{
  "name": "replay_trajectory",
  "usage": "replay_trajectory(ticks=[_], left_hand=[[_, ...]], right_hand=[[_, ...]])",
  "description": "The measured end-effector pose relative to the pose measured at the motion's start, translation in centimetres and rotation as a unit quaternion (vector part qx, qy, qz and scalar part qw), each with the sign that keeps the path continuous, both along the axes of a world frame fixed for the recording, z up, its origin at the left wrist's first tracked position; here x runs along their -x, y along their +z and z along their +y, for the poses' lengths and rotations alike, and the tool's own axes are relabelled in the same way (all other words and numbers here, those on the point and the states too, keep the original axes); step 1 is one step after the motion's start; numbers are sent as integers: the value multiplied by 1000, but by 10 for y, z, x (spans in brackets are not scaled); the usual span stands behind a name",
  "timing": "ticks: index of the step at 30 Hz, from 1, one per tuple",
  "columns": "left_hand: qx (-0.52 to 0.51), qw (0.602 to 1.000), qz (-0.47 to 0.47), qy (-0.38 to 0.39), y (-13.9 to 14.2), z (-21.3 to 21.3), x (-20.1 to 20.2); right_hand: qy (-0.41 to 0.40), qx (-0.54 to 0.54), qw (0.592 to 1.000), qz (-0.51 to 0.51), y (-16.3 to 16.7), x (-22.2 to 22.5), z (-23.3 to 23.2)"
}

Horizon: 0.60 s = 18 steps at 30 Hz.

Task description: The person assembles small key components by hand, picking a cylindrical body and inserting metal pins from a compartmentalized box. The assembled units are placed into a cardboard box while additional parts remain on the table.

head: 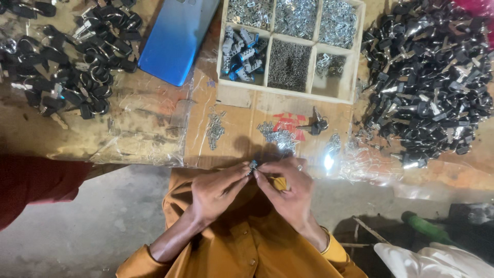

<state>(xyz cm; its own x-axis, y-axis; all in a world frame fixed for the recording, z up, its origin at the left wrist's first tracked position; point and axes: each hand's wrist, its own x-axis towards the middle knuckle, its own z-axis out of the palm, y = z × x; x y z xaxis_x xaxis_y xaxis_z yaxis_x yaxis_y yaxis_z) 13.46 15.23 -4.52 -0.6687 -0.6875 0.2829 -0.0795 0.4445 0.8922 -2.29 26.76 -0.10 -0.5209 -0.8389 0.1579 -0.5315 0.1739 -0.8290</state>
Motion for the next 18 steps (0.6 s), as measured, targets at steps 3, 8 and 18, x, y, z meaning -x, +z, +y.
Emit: replay_trajectory(ticks=[3, 8, 18], left_hand=[[28, 1000, 8, -8, 1, -4, -1], [-100, 995, 18, -1, 7, -5, -4], [-310, 950, 6, 35, 14, -1, -3]], right_hand=[[62, -54, 992, 97, 4, 14, 0], [4, -44, 961, 273, -7, 30, -8], [1, -103, 964, 246, -11, 33, 20]])
